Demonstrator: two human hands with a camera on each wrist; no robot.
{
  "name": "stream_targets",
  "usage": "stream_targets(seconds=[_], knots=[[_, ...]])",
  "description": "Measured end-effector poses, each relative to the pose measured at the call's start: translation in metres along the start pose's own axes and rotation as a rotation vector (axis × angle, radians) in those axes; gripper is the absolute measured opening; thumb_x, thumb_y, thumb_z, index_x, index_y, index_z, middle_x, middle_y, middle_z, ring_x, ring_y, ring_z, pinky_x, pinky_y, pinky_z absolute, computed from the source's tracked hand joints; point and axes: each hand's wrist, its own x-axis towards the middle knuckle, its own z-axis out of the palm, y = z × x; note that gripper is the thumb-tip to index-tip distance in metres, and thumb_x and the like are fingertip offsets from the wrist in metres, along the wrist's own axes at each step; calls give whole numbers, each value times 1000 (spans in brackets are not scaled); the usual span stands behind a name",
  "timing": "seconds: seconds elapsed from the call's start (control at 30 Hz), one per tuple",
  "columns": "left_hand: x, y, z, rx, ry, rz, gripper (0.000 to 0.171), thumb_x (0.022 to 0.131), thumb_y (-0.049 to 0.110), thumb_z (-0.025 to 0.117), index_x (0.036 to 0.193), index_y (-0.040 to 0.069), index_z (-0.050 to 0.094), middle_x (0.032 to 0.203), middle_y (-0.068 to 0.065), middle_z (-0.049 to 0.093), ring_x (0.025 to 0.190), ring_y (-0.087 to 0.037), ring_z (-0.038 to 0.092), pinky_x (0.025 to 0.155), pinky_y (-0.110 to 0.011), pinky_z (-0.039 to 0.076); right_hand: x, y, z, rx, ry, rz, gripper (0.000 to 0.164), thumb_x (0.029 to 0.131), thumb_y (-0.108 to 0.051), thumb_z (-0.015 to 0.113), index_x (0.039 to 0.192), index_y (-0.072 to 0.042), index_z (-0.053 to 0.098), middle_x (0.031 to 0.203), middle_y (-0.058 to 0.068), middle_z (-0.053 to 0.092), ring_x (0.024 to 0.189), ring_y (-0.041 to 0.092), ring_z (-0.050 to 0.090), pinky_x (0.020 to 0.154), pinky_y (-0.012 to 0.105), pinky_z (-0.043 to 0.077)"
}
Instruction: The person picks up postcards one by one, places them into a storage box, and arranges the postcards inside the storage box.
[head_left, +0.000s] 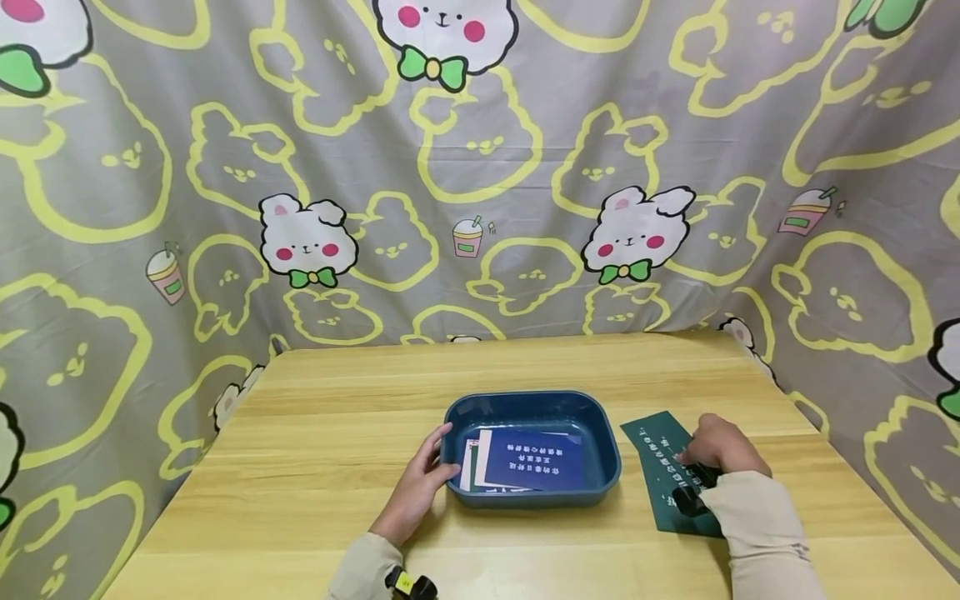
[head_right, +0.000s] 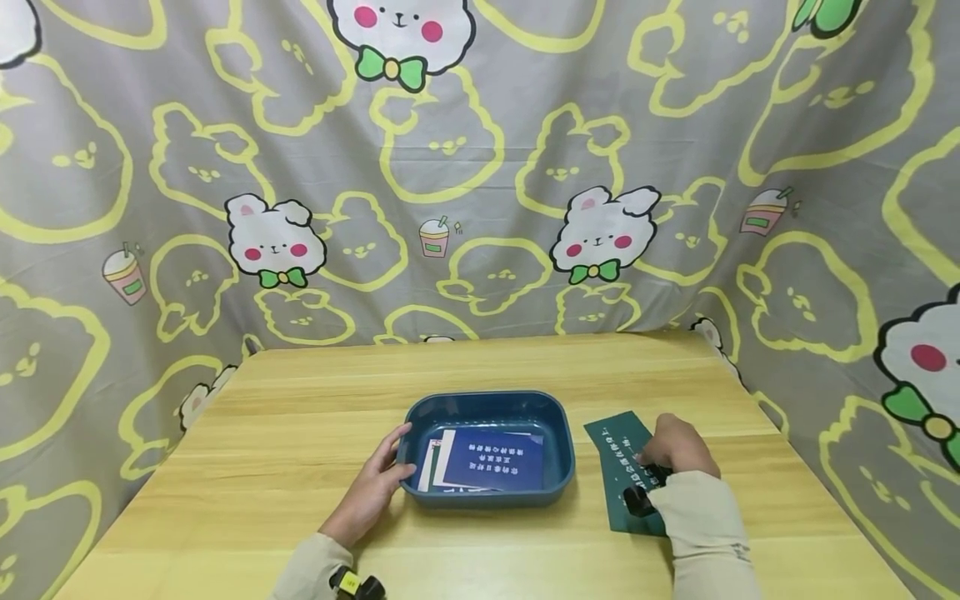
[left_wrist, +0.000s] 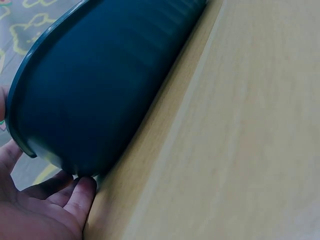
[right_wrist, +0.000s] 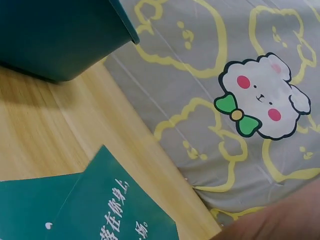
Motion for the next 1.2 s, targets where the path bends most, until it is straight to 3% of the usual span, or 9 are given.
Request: stream_targets(seconds=[0.23, 0.37, 0.47, 0.6, 1.0, 1.2], knots=[[-1, 1, -1, -2, 3, -4, 60, 91, 8, 54, 146, 20, 33, 150, -29, 26, 133, -47, 29, 107, -61, 29, 0, 3, -2, 86, -20, -5, 61, 75, -15, 76, 112, 22, 43, 104, 33, 53, 88, 37, 52, 78, 50, 49], [-1, 2, -2, 5, 9, -7, 60, 91, 9, 54, 146, 21, 33, 150, -28, 26, 133, -47, 29, 107, -62, 29, 2, 8, -2, 238, -1, -36, 33, 80, -7, 65, 99, 16, 51, 86, 20, 54, 73, 27, 52, 65, 39, 50], [-1, 3, -2, 2, 8, -6, 60, 91, 9, 54, 146, 21, 33, 150, -28, 27, 133, -47, 30, 107, -61, 29, 3, 10, -1, 394, 29, -48, 24, 84, -3, 52, 100, 14, 49, 79, 12, 55, 63, 19, 56, 54, 32, 52], [-1, 3, -2, 0, 8, -10, 60, 92, 8, 54, 146, 21, 33, 150, -28, 27, 133, -47, 30, 107, -61, 29, 4, 7, -3, 521, 64, -64, 41, 89, -3, 46, 122, 19, 35, 83, 12, 61, 62, 15, 63, 53, 30, 57], [0, 0, -1, -6, 1, -6, 59, 91, 8, 54, 146, 21, 34, 148, -29, 28, 132, -46, 31, 107, -60, 31, 5, -7, -3, 671, 158, -136, 39, 94, -5, 47, 125, 12, 30, 84, 1, 63, 70, 11, 64, 59, 28, 58], [0, 0, 0, -9, -4, -4, 59, 92, 8, 54, 146, 21, 34, 149, -28, 29, 132, -45, 32, 107, -60, 31, 1, -15, -5, 660, 200, -134, 43, 95, -9, 46, 129, 11, 29, 98, 12, 65, 73, 12, 64, 61, 28, 58]])
